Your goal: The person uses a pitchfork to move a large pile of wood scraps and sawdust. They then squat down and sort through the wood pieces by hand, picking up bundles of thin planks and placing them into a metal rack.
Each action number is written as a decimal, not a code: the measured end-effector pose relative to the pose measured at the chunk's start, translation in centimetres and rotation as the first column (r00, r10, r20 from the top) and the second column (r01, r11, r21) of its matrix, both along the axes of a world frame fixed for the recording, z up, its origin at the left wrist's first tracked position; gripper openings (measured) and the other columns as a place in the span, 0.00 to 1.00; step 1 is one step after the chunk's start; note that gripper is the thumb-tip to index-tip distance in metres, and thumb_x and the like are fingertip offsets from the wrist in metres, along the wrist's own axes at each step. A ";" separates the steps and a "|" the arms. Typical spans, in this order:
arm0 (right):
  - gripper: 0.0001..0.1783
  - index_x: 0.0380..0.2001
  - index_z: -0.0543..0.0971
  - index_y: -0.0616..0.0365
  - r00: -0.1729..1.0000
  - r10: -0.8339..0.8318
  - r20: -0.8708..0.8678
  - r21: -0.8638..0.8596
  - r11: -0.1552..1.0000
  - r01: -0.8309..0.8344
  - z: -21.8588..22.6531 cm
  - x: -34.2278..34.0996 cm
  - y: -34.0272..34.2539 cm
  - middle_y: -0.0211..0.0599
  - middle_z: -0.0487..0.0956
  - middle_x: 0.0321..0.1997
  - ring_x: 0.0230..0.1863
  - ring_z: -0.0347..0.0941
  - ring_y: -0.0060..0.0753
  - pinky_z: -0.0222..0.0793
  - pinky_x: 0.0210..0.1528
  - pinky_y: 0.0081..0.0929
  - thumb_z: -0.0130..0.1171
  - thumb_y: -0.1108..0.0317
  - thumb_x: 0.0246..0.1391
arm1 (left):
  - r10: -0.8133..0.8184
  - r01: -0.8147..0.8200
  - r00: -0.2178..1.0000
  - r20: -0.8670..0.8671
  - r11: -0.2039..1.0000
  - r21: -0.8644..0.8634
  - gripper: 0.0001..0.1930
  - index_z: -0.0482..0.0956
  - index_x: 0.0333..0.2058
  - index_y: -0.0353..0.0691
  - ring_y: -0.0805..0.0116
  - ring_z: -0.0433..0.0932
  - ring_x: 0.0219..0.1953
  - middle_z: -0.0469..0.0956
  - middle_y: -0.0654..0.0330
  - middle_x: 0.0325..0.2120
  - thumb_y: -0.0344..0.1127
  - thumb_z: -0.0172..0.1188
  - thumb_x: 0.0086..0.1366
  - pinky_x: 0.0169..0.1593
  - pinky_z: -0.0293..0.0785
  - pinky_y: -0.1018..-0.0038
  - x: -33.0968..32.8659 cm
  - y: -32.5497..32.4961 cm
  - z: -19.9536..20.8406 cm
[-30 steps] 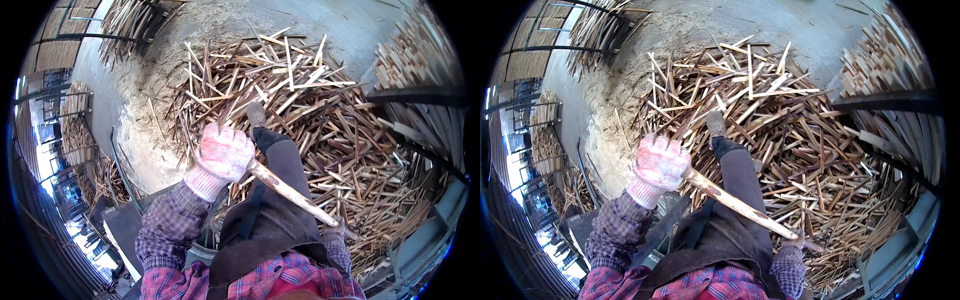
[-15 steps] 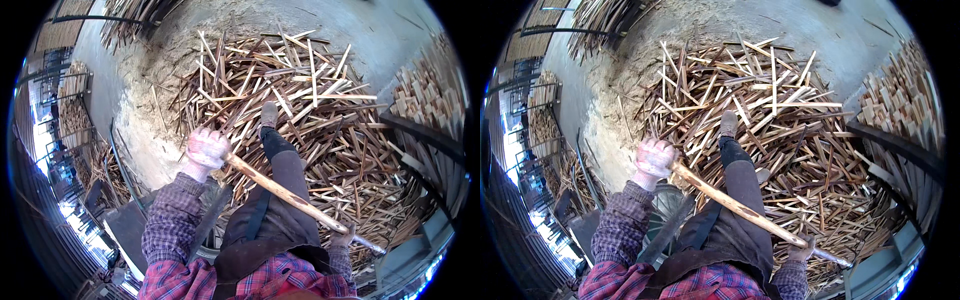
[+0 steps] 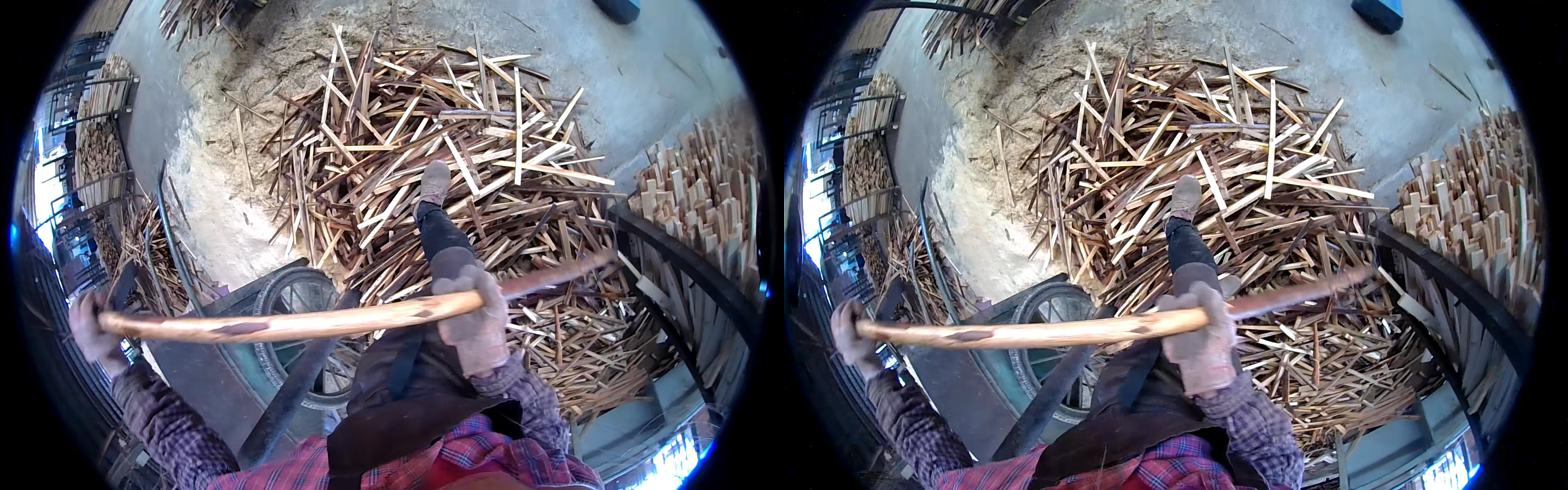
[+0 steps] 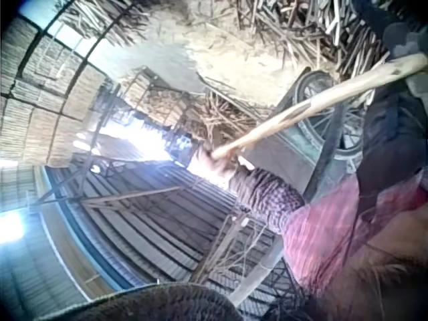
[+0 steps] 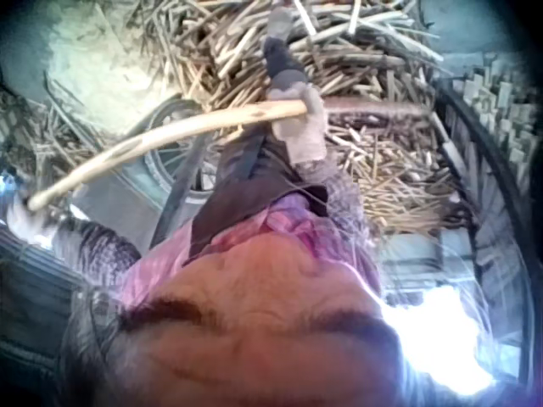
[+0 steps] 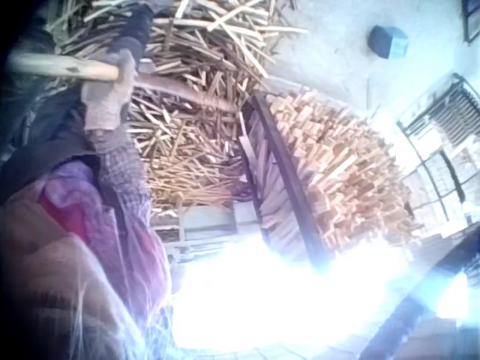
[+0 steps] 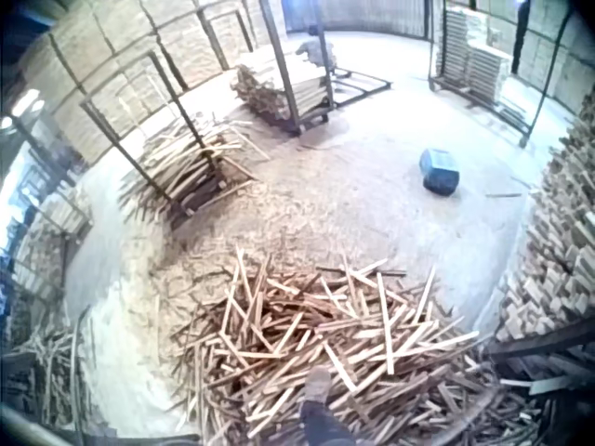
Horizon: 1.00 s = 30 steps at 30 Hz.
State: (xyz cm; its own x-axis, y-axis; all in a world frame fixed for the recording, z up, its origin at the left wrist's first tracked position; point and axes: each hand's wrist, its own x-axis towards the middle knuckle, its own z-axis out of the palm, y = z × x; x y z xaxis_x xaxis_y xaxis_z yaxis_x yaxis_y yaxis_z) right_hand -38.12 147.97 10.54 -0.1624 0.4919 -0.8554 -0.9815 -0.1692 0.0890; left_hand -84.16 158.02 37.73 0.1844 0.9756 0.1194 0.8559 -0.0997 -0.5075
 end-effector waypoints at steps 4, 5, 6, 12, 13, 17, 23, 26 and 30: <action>0.10 0.26 0.71 0.53 0.988 0.120 0.093 0.093 0.987 -0.129 1.0 -1.9 4.2 0.28 0.72 0.22 0.29 0.72 0.32 0.71 0.38 0.34 0.56 0.59 0.49 | 0.167 -0.164 0.983 -0.081 0.986 0.039 0.15 0.73 0.34 0.31 0.54 0.72 0.37 0.74 0.50 0.32 0.27 0.57 0.43 0.43 0.67 0.66 -2.7 -7.1 3.7; 0.11 0.26 0.70 0.54 0.977 0.172 0.126 0.077 0.980 -0.183 0.7 -1.8 5.7 0.29 0.71 0.21 0.29 0.71 0.32 0.71 0.38 0.34 0.55 0.59 0.49 | 0.106 -0.106 0.994 -0.027 0.994 0.019 0.17 0.73 0.36 0.31 0.56 0.72 0.37 0.73 0.49 0.34 0.24 0.56 0.43 0.43 0.67 0.68 -2.9 -8.3 3.7; 0.12 0.27 0.69 0.56 0.962 0.227 0.150 0.066 0.969 -0.239 0.4 -1.8 7.0 0.31 0.70 0.21 0.28 0.71 0.32 0.71 0.38 0.35 0.54 0.59 0.50 | 0.085 -0.083 0.996 -0.016 0.992 0.094 0.18 0.73 0.37 0.30 0.57 0.72 0.37 0.72 0.49 0.34 0.23 0.55 0.42 0.42 0.68 0.70 -3.2 -9.6 3.1; 0.08 0.25 0.68 0.57 0.983 0.153 0.102 0.328 0.928 -0.179 -4.5 -2.2 16.2 0.28 0.69 0.20 0.24 0.68 0.29 0.69 0.28 0.29 0.50 0.64 0.51 | 0.320 -0.289 0.746 0.584 0.946 -0.150 0.20 0.73 0.36 0.28 0.65 0.70 0.23 0.72 0.56 0.20 0.17 0.53 0.38 0.31 0.68 0.74 -1.7 -12.6 -2.1; 0.07 0.25 0.68 0.57 0.973 0.187 0.134 0.327 0.919 -0.222 -6.2 -2.3 18.0 0.28 0.69 0.19 0.24 0.67 0.30 0.69 0.27 0.28 0.51 0.66 0.50 | 0.151 -0.214 0.823 0.547 0.975 0.053 0.20 0.74 0.36 0.30 0.64 0.70 0.21 0.72 0.57 0.19 0.17 0.54 0.38 0.31 0.69 0.73 1.9 -11.2 -6.4; 0.04 0.23 0.70 0.58 0.963 0.130 0.238 0.111 0.981 -0.160 -9.9 -2.3 25.6 0.31 0.69 0.15 0.18 0.66 0.36 0.69 0.26 0.34 0.52 0.71 0.48 | 0.279 -0.325 0.928 0.248 0.931 0.165 0.12 0.75 0.30 0.28 0.63 0.74 0.28 0.75 0.53 0.27 0.20 0.52 0.42 0.33 0.71 0.72 9.1 -5.7 -13.5; 0.05 0.26 0.69 0.58 0.937 0.249 0.244 0.124 0.950 -0.285 -14.6 -4.6 31.5 0.31 0.70 0.17 0.18 0.66 0.31 0.70 0.25 0.34 0.50 0.69 0.51 | 0.130 -0.021 0.893 0.431 0.968 -0.249 0.18 0.75 0.36 0.32 0.56 0.77 0.32 0.76 0.51 0.31 0.24 0.57 0.40 0.35 0.73 0.70 16.2 6.0 -15.1; 0.04 0.26 0.70 0.58 0.857 0.411 0.310 -0.095 0.911 -0.402 -15.2 -3.5 32.5 0.32 0.71 0.20 0.20 0.68 0.31 0.71 0.26 0.33 0.50 0.69 0.49 | 0.466 -0.178 0.771 0.434 0.812 -0.555 0.19 0.75 0.38 0.41 0.57 0.77 0.33 0.76 0.54 0.33 0.30 0.61 0.43 0.35 0.73 0.70 17.9 9.3 -14.0; 0.08 0.30 0.72 0.59 0.758 0.486 0.435 -0.098 0.863 -0.496 -15.4 -2.3 32.0 0.31 0.71 0.21 0.20 0.68 0.28 0.70 0.22 0.26 0.52 0.67 0.48 | 0.655 -0.244 0.714 0.248 0.565 -0.788 0.17 0.73 0.38 0.44 0.58 0.76 0.31 0.75 0.56 0.31 0.34 0.61 0.47 0.33 0.74 0.69 19.7 9.7 -13.5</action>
State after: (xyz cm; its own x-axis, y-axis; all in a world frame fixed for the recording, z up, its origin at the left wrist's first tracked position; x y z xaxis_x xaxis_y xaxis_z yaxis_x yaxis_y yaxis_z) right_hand -40.42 179.96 -4.87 -0.0058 0.4664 -0.8846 -0.6980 -0.6353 -0.3304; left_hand -64.49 167.69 24.18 -0.1851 0.7319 -0.6558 0.9685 0.2492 0.0048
